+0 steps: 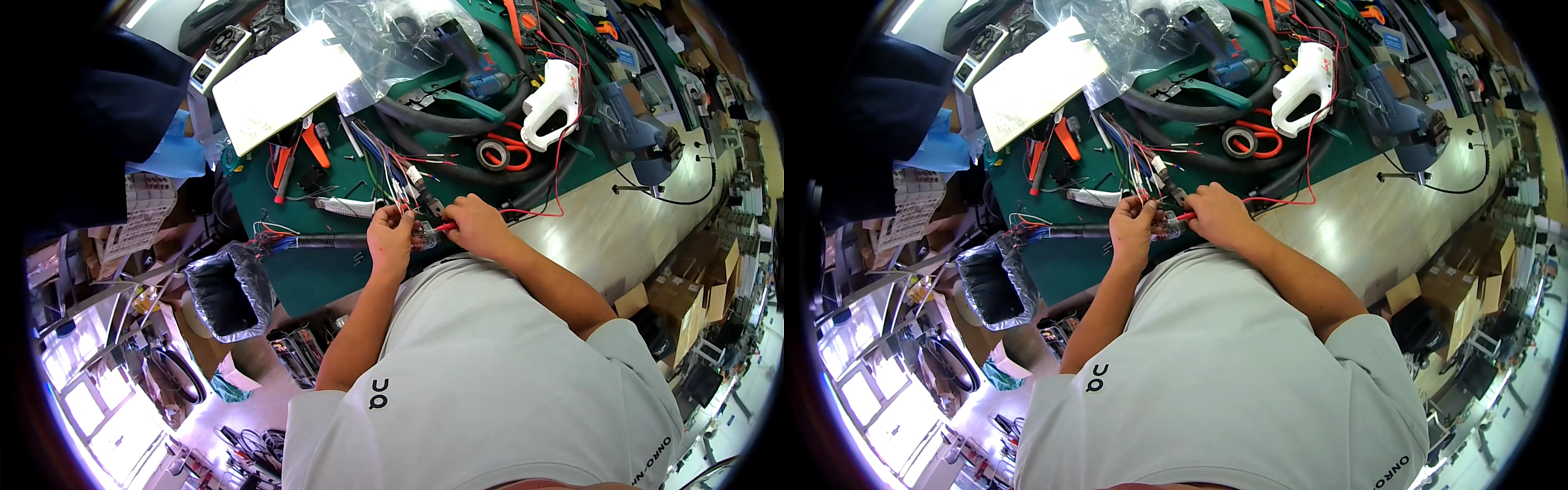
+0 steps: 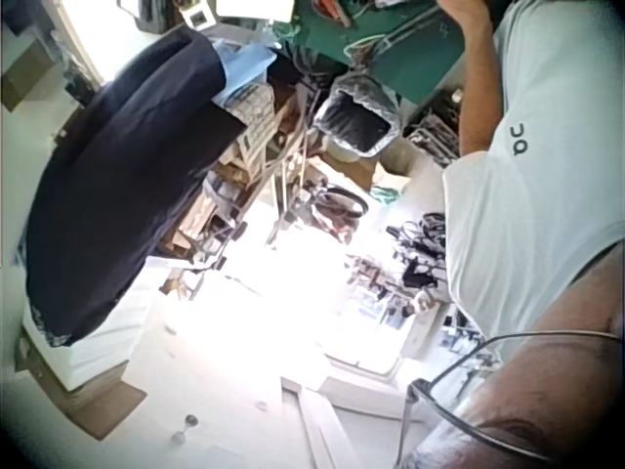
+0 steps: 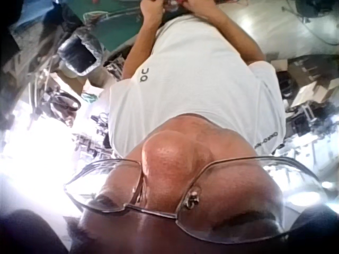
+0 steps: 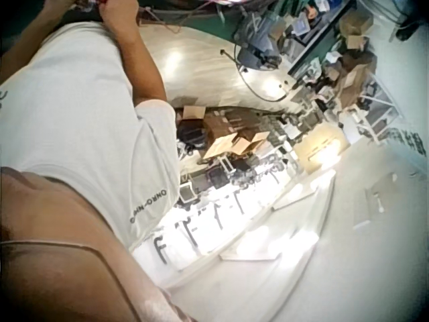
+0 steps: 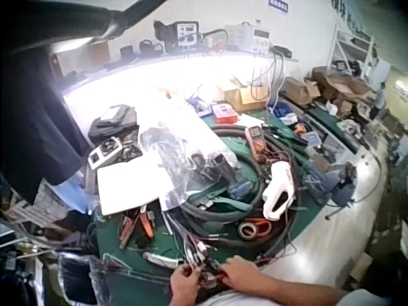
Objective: The person tests a cable assembly with a multimeter, strips wire insulation with a tool, and applies electrical tape to secure a connector.
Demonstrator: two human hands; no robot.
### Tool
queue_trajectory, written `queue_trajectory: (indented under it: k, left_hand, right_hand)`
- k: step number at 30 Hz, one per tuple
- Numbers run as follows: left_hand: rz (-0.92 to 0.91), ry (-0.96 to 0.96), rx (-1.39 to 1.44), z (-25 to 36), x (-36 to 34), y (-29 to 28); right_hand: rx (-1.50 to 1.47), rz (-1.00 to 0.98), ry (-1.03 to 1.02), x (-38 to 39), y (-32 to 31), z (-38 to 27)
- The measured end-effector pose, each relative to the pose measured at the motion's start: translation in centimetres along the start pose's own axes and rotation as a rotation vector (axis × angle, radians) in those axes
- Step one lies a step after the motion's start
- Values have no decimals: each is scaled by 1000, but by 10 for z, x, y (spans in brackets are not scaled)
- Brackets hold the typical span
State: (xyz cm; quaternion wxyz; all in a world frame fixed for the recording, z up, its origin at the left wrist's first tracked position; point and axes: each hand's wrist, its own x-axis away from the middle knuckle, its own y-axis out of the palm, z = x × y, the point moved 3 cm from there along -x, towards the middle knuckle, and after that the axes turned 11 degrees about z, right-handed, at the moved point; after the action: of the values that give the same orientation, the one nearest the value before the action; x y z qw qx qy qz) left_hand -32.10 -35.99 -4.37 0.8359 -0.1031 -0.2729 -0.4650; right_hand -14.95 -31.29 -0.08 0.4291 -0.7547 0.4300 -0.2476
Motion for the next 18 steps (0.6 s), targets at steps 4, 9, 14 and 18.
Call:
queue_trajectory:
  k: [4,9,14,18]
  left_hand:
    - [-16,-53,-48,22,9,-3]
    - [160,268,-303,48,-1,-22]
    - [121,548,-577,64,-36,6]
    - [65,394,-523,39,-69,20]
  right_hand:
    - [-64,32,246,8,-18,4]
    - [-182,217,403,18,-34,19]
    - [-267,310,510,21,-46,23]
    - [-298,378,564,20,-57,15]
